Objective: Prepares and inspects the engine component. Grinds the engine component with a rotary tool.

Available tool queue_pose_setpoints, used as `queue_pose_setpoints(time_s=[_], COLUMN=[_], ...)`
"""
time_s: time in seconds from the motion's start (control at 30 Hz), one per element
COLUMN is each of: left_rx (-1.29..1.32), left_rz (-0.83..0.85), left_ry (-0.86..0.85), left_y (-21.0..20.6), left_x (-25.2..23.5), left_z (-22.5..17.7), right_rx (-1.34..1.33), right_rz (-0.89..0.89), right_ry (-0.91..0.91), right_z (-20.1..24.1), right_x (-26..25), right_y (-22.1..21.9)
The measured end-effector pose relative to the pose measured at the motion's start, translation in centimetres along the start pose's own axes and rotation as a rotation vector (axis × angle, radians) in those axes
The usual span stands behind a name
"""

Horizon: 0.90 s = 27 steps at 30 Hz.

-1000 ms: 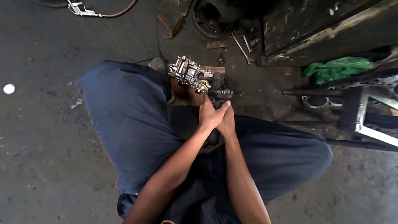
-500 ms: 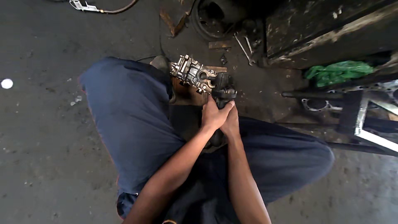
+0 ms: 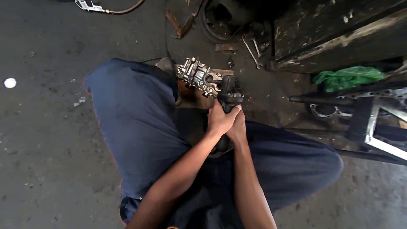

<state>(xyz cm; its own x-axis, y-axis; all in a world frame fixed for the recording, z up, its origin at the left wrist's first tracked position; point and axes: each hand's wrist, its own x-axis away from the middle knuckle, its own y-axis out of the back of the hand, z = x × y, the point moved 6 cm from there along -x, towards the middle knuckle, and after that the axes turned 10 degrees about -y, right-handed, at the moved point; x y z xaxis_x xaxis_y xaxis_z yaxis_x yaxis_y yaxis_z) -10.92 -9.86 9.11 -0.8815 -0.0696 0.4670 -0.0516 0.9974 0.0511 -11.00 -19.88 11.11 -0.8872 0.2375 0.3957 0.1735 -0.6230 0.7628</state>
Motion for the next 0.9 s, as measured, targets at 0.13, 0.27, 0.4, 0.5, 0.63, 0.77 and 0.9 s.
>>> queue_pose_setpoints(time_s=[0.13,0.27,0.4,0.5,0.63,0.77,0.9], left_rx=[0.025,0.023,-0.007,-0.062,-0.137,-0.134,-0.067], left_rz=[0.028,0.025,0.011,0.012,0.002,0.023,0.053], left_ry=[-0.008,-0.002,0.009,0.025,0.037,0.033,0.014], left_y=[0.2,0.1,0.5,0.7,0.7,0.4,0.1], left_x=[0.0,-0.5,-1.5,-2.3,-2.8,-2.0,-0.8], left_z=[-0.4,0.2,0.8,1.1,1.2,0.3,-0.6], right_rx=[0.016,0.013,-0.015,-0.081,-0.223,-0.226,-0.104], right_rz=[-0.024,-0.004,0.018,0.052,0.104,0.071,0.030], right_ry=[0.015,0.018,-0.011,-0.054,-0.094,-0.066,-0.001], right_z=[0.4,0.3,0.2,-0.4,-1.7,-1.3,-0.1], right_x=[0.0,-0.4,-1.3,-2.2,-3.0,-2.3,-0.8], right_y=[0.3,-0.1,-1.3,-2.4,-3.6,-2.4,-0.2])
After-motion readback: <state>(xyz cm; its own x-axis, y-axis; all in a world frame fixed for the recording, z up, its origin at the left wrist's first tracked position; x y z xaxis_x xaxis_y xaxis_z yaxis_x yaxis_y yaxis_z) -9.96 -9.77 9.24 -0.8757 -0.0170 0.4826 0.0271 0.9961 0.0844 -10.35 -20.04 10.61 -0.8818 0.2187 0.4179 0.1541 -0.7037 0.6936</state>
